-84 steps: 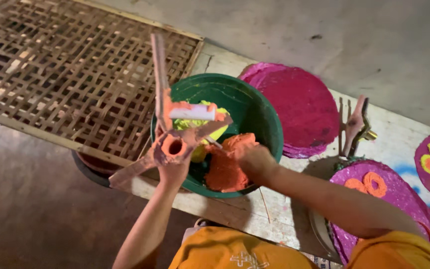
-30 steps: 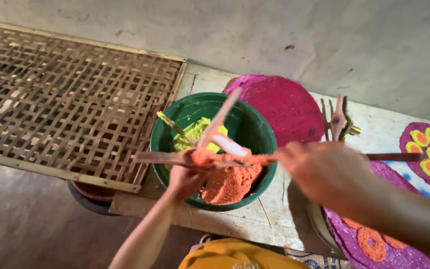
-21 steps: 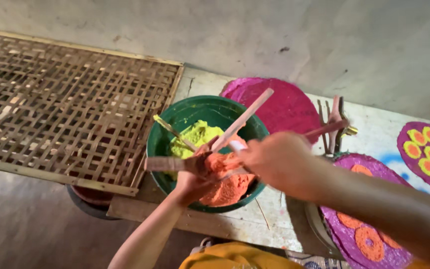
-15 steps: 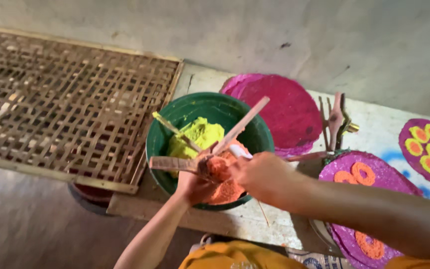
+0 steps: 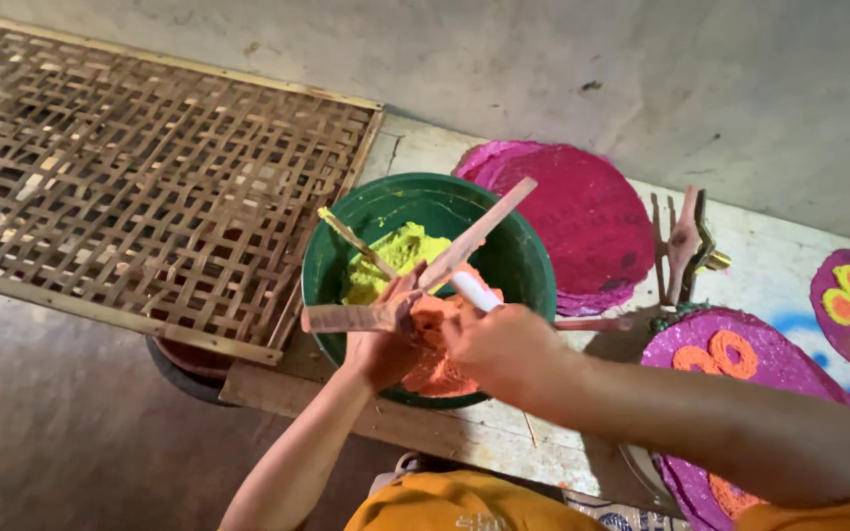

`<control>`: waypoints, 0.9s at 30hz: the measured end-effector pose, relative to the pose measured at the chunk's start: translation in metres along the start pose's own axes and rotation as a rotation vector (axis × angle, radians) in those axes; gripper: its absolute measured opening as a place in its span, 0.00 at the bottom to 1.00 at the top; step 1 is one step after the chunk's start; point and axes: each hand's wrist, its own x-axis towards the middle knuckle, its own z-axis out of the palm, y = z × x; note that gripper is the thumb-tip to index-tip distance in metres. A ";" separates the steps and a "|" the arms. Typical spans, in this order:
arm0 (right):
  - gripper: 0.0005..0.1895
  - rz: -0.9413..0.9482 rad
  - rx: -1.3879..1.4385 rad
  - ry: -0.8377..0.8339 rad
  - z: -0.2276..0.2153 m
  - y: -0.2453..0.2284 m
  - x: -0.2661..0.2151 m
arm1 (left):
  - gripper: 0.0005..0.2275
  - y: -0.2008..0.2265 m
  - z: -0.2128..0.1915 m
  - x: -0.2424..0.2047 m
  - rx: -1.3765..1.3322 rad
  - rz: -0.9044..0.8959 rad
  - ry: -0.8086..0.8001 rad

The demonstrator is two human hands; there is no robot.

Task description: The person uses a wooden press tool and their hands to shape colored dough into small circular discs and ring shapes, then places them onto large pink circular mats.

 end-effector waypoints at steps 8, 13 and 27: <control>0.13 0.183 0.027 -0.086 -0.065 0.035 -0.037 | 0.26 -0.004 -0.052 0.012 0.128 0.106 0.174; 0.13 0.033 -0.163 0.137 -0.005 0.000 0.004 | 0.23 0.010 -0.026 0.012 0.045 0.046 0.069; 0.30 0.406 1.021 0.503 0.061 -0.002 0.003 | 0.30 -0.021 -0.011 0.029 0.149 -0.236 0.237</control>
